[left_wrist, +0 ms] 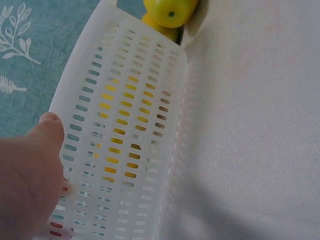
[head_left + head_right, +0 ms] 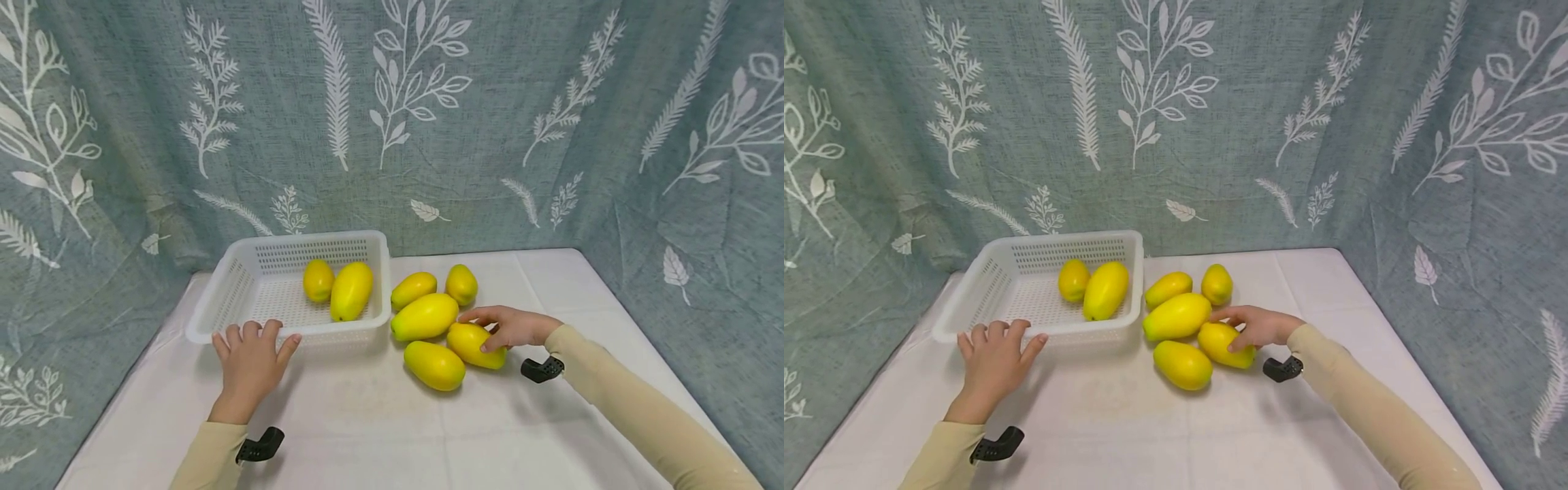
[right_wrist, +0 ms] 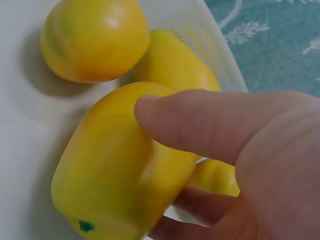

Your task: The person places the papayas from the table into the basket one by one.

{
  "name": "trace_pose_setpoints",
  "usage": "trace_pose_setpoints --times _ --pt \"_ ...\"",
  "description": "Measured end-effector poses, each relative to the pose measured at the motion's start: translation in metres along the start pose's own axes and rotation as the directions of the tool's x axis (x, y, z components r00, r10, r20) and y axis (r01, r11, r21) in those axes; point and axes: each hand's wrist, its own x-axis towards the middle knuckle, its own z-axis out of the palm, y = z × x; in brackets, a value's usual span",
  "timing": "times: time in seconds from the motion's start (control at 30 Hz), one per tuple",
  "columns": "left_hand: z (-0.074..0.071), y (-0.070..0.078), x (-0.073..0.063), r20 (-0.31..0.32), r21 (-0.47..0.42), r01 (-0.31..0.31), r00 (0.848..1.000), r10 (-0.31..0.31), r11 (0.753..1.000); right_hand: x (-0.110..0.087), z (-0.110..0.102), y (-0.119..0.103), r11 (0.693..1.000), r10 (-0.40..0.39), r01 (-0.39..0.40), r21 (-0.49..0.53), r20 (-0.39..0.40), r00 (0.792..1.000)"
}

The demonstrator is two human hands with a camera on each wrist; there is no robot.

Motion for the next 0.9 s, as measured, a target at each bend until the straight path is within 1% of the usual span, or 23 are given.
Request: trace_pose_setpoints --times 0.27,0.5,0.63,0.73,0.9 --pt "-0.001 0.001 0.000 0.000 0.005 0.005 1.000 -0.005 1.000 -0.001 0.004 0.002 1.000 0.008 -0.007 0.022 -0.023 1.000" --pt "-0.001 0.000 -0.001 0.004 0.009 0.006 1.000 -0.006 1.000 -0.006 0.001 0.003 0.998 -0.020 0.021 0.055 -0.019 1.000" --pt "0.000 0.000 -0.001 0.001 0.008 0.003 1.000 -0.003 1.000 -0.014 -0.013 -0.003 0.997 -0.019 0.021 0.074 -0.032 0.999" --pt "0.000 0.000 -0.001 -0.004 0.008 0.002 1.000 -0.002 1.000 -0.020 -0.028 -0.014 0.995 -0.027 0.032 0.099 -0.053 0.998" --pt "-0.001 0.001 -0.001 0.001 0.008 0.002 1.000 -0.002 1.000 -0.021 -0.049 -0.035 0.986 -0.071 0.083 0.144 -0.089 0.994"
